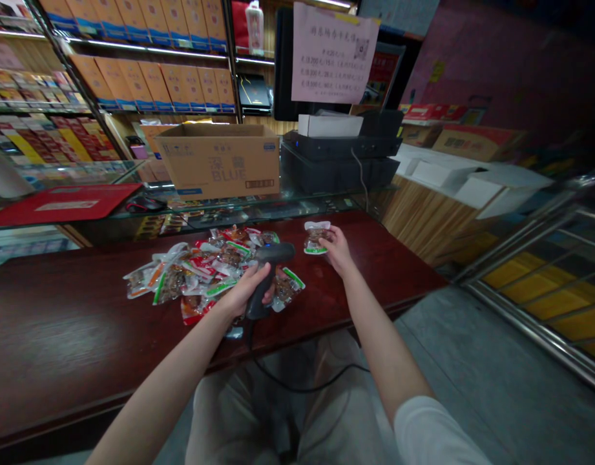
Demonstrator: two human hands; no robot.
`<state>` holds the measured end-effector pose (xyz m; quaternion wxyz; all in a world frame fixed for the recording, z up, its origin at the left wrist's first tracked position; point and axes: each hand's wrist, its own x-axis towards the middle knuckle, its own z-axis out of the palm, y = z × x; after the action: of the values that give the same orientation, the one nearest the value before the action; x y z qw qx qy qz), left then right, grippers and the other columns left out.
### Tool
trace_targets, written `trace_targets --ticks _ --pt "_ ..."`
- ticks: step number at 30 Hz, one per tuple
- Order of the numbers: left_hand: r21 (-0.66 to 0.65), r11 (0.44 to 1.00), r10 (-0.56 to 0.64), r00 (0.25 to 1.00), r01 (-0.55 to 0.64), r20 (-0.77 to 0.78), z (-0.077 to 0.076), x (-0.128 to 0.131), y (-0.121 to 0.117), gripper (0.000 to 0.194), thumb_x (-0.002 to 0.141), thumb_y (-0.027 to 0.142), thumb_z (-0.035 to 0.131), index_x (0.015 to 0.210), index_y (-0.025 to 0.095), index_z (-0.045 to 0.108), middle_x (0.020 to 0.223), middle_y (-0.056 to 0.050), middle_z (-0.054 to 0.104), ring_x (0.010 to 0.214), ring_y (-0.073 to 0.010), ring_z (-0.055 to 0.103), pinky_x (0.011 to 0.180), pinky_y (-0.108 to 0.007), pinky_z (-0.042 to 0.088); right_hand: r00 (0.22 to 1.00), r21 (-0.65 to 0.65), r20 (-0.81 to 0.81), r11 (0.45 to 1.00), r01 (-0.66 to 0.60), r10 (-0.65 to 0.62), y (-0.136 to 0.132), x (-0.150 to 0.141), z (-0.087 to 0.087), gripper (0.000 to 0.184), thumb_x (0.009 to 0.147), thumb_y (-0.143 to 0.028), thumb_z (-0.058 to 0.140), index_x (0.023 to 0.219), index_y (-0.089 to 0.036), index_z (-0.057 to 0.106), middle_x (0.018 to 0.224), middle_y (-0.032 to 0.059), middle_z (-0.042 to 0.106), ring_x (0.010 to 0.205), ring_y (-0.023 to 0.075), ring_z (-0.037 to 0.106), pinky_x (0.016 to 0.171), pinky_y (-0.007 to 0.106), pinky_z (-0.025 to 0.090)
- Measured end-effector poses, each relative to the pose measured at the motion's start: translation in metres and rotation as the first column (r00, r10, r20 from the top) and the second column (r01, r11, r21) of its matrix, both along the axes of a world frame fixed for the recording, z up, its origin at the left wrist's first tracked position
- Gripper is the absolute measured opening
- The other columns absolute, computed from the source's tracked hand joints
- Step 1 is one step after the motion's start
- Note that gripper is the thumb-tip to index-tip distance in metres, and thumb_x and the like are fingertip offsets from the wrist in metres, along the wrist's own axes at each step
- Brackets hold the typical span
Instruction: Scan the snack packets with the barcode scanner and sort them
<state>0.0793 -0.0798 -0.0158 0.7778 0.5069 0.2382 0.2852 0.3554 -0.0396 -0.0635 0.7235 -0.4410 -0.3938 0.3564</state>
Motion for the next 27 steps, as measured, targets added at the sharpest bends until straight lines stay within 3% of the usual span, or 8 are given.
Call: trace_targets --ticks 4,7,14,16,19,22,25,27 --pt "0.028 1.0 -0.005 1.0 0.005 -0.003 0.007 -0.007 0.002 0.053 0.081 0.059 0.063 0.105 0.012 0.057 0.047 0.005 0.048 0.038 -0.0078 0.041 0.04 -0.019 0.032 0.941 -0.013 0.226 0.965 0.263 -0.253 0.004 0.026 -0.005 0.053 0.063 -0.02 0.066 0.112 -0.024 0.045 0.096 0.0021 0.062 0.091 0.0185 0.06 0.086 0.035 0.05" --pt "0.013 1.0 0.002 1.0 -0.003 0.027 0.016 -0.02 0.007 0.054 0.081 0.059 0.064 0.105 0.011 0.058 0.046 0.005 0.047 0.039 -0.0072 0.04 0.039 -0.019 0.031 0.701 -0.059 0.499 0.787 0.615 -0.51 0.001 0.056 -0.003 0.039 0.068 -0.015 0.055 0.105 -0.019 0.048 0.103 0.0099 0.061 0.099 0.0218 0.058 0.096 0.04 0.044" --pt "-0.014 0.998 0.069 0.994 -0.068 0.087 0.032 -0.045 0.019 0.053 0.073 0.054 0.075 0.102 0.013 0.058 0.051 0.005 0.049 0.039 -0.0067 0.04 0.035 -0.018 0.03 0.378 -0.106 0.804 0.515 0.851 -0.459 -0.019 0.069 0.003 0.046 0.072 -0.018 0.06 0.118 -0.015 0.054 0.144 0.0244 0.039 0.132 0.0378 0.037 0.106 0.06 0.025" --pt "-0.024 0.995 0.1 0.992 -0.099 0.082 0.032 -0.045 0.021 0.052 0.072 0.055 0.075 0.098 0.013 0.058 0.05 0.006 0.047 0.038 -0.0065 0.039 0.034 -0.017 0.029 0.407 -0.076 0.823 0.634 0.77 -0.396 -0.021 0.051 0.007 0.046 0.075 -0.02 0.061 0.121 -0.017 0.055 0.141 0.0213 0.043 0.126 0.0345 0.043 0.103 0.056 0.032" --pt "-0.028 0.989 0.15 0.986 -0.148 0.071 0.03 -0.041 0.022 0.049 0.07 0.052 0.077 0.095 0.014 0.058 0.051 0.006 0.047 0.04 -0.0069 0.04 0.034 -0.017 0.03 0.662 -0.235 0.748 0.952 0.197 0.048 -0.023 0.01 0.01 0.04 0.079 -0.035 0.065 0.115 -0.017 0.06 0.107 0.0124 0.065 0.091 0.0232 0.06 0.085 0.041 0.047" --pt "-0.017 0.99 0.143 0.989 -0.142 0.034 0.026 -0.038 0.023 0.047 0.072 0.052 0.075 0.094 0.014 0.058 0.052 0.005 0.048 0.04 -0.0069 0.041 0.034 -0.017 0.031 0.501 -0.353 0.759 0.91 -0.219 0.415 -0.025 -0.033 0.01 0.043 0.069 -0.045 0.078 0.104 -0.02 0.068 0.097 0.0062 0.067 0.084 0.0197 0.059 0.081 0.036 0.047" --pt "-0.015 0.988 0.154 0.988 -0.154 0.017 0.024 -0.037 0.023 0.045 0.073 0.05 0.075 0.094 0.014 0.058 0.056 0.003 0.051 0.04 -0.007 0.042 0.034 -0.017 0.033 0.319 -0.364 0.851 0.906 -0.216 0.418 -0.026 -0.053 0.008 0.042 0.057 -0.044 0.087 0.088 -0.021 0.071 0.097 0.0052 0.066 0.097 0.0245 0.056 0.091 0.043 0.041" --pt "-0.023 0.985 0.17 0.985 -0.17 0.022 0.025 -0.037 0.022 0.046 0.072 0.049 0.076 0.095 0.014 0.058 0.057 0.003 0.053 0.04 -0.007 0.043 0.033 -0.017 0.033 0.358 -0.336 0.845 0.915 -0.225 0.398 -0.022 -0.049 0.005 0.032 0.059 -0.038 0.086 0.077 -0.019 0.068 0.096 0.0056 0.065 0.097 0.024 0.057 0.091 0.043 0.042"
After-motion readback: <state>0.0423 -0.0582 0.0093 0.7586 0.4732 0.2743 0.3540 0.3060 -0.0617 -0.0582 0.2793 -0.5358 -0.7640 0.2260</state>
